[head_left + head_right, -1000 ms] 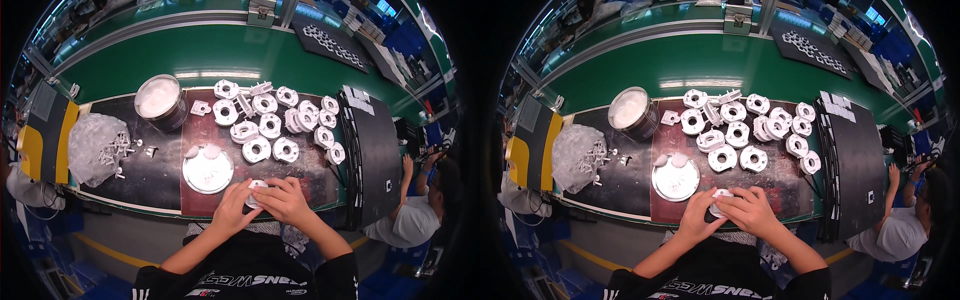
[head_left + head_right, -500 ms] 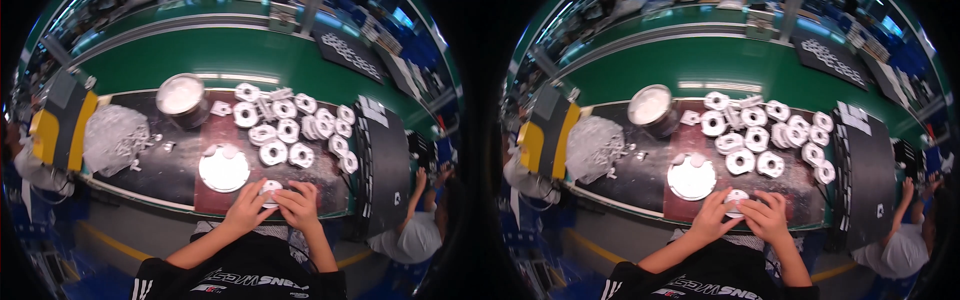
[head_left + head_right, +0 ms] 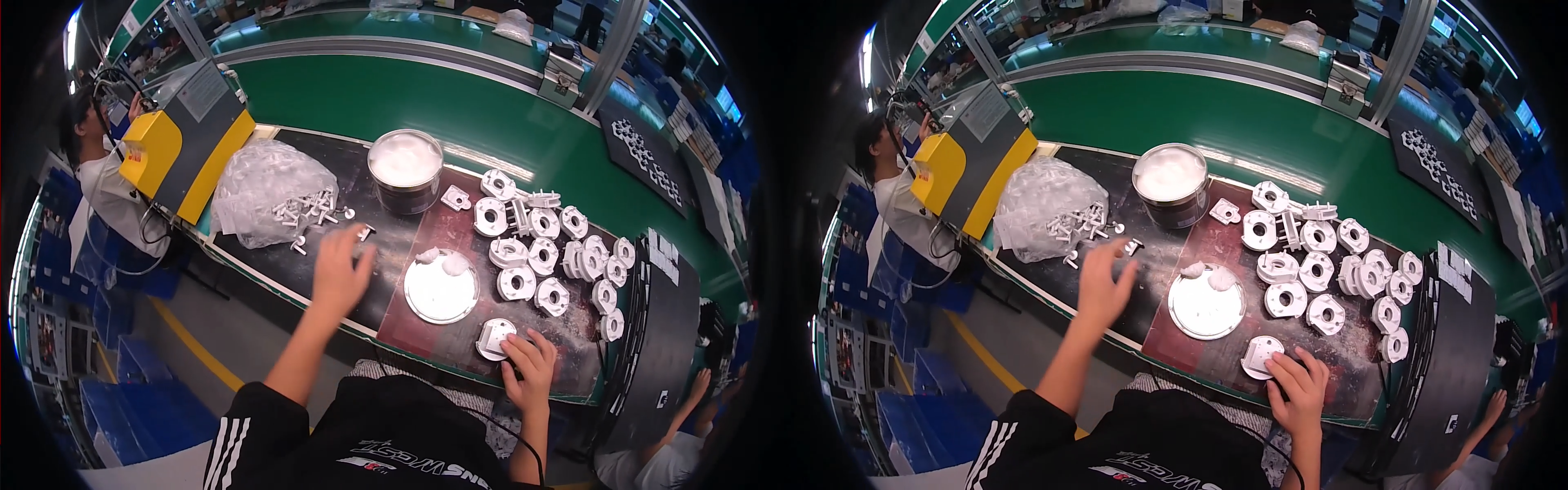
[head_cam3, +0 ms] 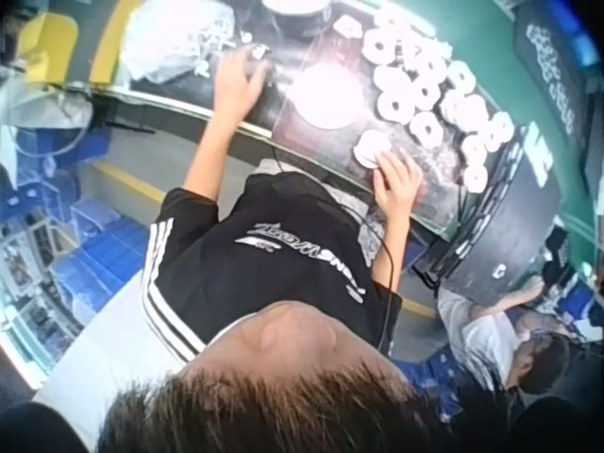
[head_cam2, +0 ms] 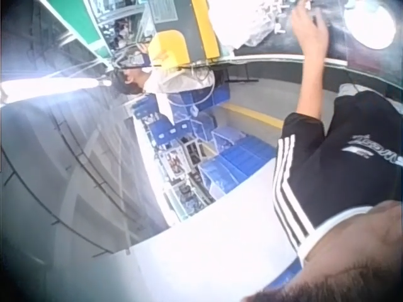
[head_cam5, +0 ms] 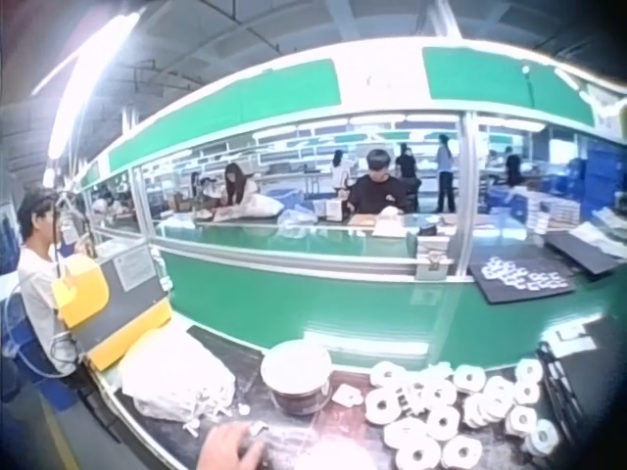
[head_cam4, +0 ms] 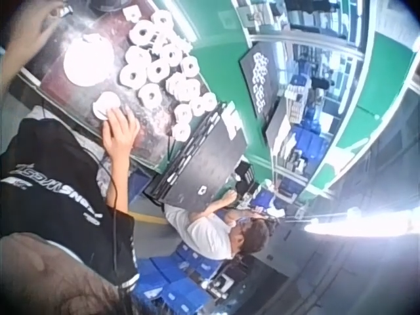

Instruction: Assembling plastic light fixture components on a production line by inserting small parts into circular frames.

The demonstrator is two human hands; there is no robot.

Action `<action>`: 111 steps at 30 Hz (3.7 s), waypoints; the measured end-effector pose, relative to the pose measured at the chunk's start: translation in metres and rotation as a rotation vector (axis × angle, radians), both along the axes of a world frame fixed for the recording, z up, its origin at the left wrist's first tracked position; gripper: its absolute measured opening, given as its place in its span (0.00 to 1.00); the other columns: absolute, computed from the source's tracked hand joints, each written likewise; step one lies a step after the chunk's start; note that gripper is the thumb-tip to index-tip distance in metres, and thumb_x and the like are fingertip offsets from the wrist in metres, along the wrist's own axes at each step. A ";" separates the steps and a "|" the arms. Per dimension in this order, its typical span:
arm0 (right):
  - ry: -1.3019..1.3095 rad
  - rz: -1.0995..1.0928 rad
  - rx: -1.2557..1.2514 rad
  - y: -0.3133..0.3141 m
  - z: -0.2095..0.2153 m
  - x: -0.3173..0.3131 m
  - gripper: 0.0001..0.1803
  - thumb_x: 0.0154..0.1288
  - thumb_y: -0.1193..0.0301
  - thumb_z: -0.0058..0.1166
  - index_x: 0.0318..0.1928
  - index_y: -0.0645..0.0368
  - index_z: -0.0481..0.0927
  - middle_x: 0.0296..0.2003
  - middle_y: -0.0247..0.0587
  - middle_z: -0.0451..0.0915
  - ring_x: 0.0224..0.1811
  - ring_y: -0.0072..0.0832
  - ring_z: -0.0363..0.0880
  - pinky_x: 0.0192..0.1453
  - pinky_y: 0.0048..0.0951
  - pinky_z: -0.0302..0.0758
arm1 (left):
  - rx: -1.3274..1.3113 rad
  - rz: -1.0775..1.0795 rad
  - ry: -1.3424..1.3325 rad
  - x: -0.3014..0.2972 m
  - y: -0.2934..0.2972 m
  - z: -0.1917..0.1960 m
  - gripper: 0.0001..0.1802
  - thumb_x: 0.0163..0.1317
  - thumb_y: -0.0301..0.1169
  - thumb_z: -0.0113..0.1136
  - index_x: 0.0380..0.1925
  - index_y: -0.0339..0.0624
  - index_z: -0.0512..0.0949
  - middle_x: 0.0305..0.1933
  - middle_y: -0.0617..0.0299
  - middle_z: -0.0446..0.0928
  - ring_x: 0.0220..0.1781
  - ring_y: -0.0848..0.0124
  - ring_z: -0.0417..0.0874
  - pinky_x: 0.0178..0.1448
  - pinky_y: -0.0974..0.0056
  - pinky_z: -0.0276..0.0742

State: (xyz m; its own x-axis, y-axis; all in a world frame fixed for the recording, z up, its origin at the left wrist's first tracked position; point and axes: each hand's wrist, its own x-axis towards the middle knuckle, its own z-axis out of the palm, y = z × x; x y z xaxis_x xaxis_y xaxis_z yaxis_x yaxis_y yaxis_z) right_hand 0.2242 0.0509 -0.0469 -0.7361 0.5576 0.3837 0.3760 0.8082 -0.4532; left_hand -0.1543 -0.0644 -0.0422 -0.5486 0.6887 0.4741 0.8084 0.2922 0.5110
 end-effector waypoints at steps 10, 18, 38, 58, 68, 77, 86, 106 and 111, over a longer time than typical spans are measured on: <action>0.051 0.014 -0.039 0.004 0.008 -0.001 0.22 0.55 0.69 0.69 0.54 0.48 0.89 0.58 0.32 0.85 0.67 0.43 0.75 0.68 0.47 0.66 | 0.037 0.063 -0.140 -0.049 -0.004 -0.001 0.04 0.65 0.26 0.69 0.38 0.37 0.84 0.33 0.53 0.84 0.31 0.63 0.83 0.38 0.60 0.78; 0.171 0.132 -0.310 -0.012 0.057 -0.034 0.19 0.65 0.67 0.64 0.55 0.60 0.87 0.48 0.48 0.85 0.49 0.43 0.81 0.58 0.41 0.75 | 0.466 -0.415 -1.125 0.080 -0.027 0.022 0.07 0.67 0.21 0.70 0.36 0.37 0.78 0.42 0.55 0.86 0.39 0.76 0.84 0.44 0.70 0.81; 0.131 0.382 -0.053 -0.010 0.081 -0.110 0.15 0.56 0.75 0.68 0.45 0.60 0.85 0.35 0.37 0.85 0.32 0.35 0.83 0.34 0.35 0.74 | 0.192 -0.487 -0.774 0.119 -0.031 0.027 0.17 0.60 0.26 0.77 0.49 0.39 0.85 0.38 0.61 0.84 0.33 0.78 0.82 0.40 0.72 0.80; -0.129 0.373 0.226 0.087 0.038 -0.194 0.05 0.58 0.73 0.68 0.35 0.55 0.87 0.33 0.36 0.78 0.38 0.38 0.78 0.43 0.39 0.74 | 0.380 -0.132 -0.472 0.071 -0.030 -0.032 0.08 0.63 0.22 0.68 0.42 0.38 0.82 0.39 0.58 0.81 0.30 0.70 0.80 0.36 0.67 0.77; -0.153 0.369 0.210 0.089 0.032 -0.200 0.03 0.59 0.71 0.66 0.34 0.54 0.86 0.33 0.35 0.77 0.40 0.37 0.77 0.45 0.39 0.72 | 0.374 -0.166 -0.473 0.069 -0.029 -0.032 0.09 0.63 0.21 0.68 0.43 0.38 0.82 0.37 0.58 0.81 0.31 0.69 0.81 0.36 0.66 0.78; -0.032 0.319 0.199 0.087 0.031 -0.199 0.06 0.59 0.70 0.69 0.36 0.55 0.86 0.34 0.36 0.79 0.39 0.37 0.78 0.45 0.38 0.73 | 0.370 -0.169 -0.460 0.070 -0.029 -0.030 0.09 0.63 0.21 0.68 0.42 0.38 0.82 0.37 0.57 0.81 0.31 0.69 0.81 0.36 0.66 0.79; 0.489 0.175 -1.150 0.015 0.053 -0.119 0.06 0.72 0.75 0.63 0.44 0.65 0.84 0.42 0.33 0.78 0.46 0.21 0.76 0.54 0.24 0.71 | 0.335 -0.310 -0.671 0.089 -0.035 -0.004 0.05 0.68 0.24 0.65 0.41 0.37 0.85 0.40 0.59 0.82 0.35 0.73 0.81 0.39 0.69 0.76; 0.701 0.086 -1.358 -0.010 0.056 -0.028 0.16 0.78 0.69 0.56 0.59 0.64 0.79 0.45 0.35 0.82 0.47 0.20 0.79 0.55 0.26 0.75 | 0.227 -0.720 -1.530 0.189 0.002 0.032 0.08 0.77 0.28 0.61 0.48 0.34 0.79 0.42 0.64 0.82 0.44 0.80 0.81 0.51 0.73 0.77; 0.599 0.157 -1.491 0.006 0.073 -0.014 0.14 0.78 0.69 0.57 0.56 0.64 0.80 0.41 0.36 0.83 0.39 0.18 0.81 0.42 0.20 0.78 | 0.191 -0.754 -1.483 0.195 0.004 0.031 0.08 0.76 0.26 0.62 0.48 0.34 0.79 0.42 0.63 0.82 0.45 0.80 0.81 0.51 0.73 0.77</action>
